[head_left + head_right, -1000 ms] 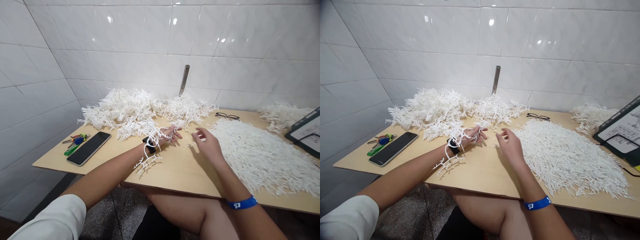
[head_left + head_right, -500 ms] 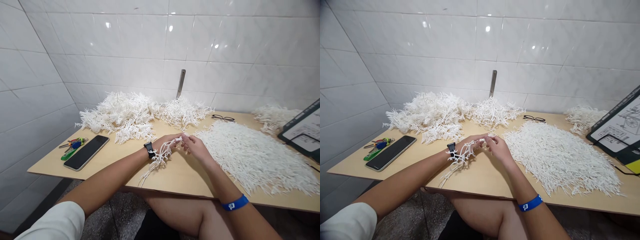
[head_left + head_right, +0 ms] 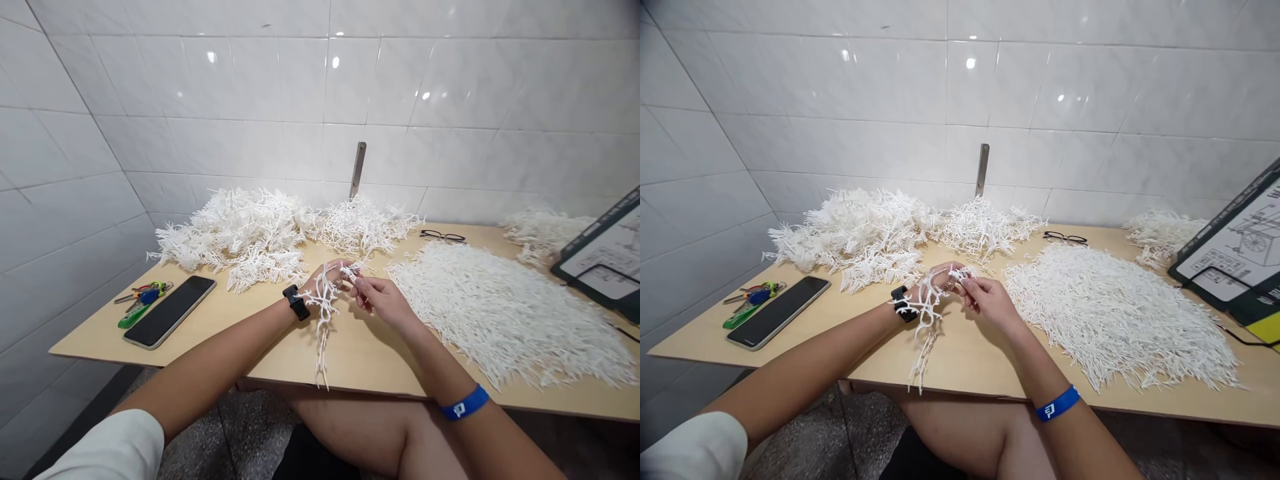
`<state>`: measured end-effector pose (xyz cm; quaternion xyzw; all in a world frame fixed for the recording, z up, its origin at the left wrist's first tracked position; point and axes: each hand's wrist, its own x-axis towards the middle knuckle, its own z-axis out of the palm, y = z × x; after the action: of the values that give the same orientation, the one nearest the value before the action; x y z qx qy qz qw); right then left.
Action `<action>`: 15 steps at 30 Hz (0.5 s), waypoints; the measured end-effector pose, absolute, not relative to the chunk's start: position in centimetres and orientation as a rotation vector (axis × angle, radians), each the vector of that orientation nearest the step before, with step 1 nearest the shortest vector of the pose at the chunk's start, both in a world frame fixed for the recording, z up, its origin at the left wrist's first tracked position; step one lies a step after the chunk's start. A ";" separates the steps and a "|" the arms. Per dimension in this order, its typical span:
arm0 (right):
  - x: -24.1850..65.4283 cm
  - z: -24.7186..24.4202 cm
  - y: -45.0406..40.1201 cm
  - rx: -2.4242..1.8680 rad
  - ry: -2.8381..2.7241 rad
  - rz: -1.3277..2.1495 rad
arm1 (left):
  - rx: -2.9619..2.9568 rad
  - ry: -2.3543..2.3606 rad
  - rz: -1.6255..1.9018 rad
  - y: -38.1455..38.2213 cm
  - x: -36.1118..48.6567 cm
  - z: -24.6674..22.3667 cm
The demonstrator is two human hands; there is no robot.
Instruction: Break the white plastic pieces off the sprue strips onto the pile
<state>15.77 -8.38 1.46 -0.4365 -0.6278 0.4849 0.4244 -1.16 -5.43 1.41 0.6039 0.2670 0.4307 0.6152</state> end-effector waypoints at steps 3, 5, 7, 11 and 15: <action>15.2 1.5 -8.7 -1.122 -1.668 1.129 | 1.236 0.559 1.037 -4.9 -1.4 1.0; 14.8 1.6 -8.9 -1.137 -1.734 1.054 | 1.134 0.545 1.073 -4.7 -1.3 0.7; 14.6 1.8 -9.0 -1.141 -1.793 0.984 | 1.051 0.573 1.090 -4.7 -1.1 0.5; 13.9 2.3 -9.5 -1.143 -1.891 0.831 | 0.888 0.665 1.099 -4.0 -1.4 0.8; 13.5 2.4 -10.1 -1.087 -2.014 0.710 | 0.835 0.757 1.295 -2.4 -3.4 1.5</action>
<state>13.46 -10.11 2.44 -0.4226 -0.7827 0.2759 0.3641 -3.45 -2.38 1.54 0.3681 0.3338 0.5710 0.6535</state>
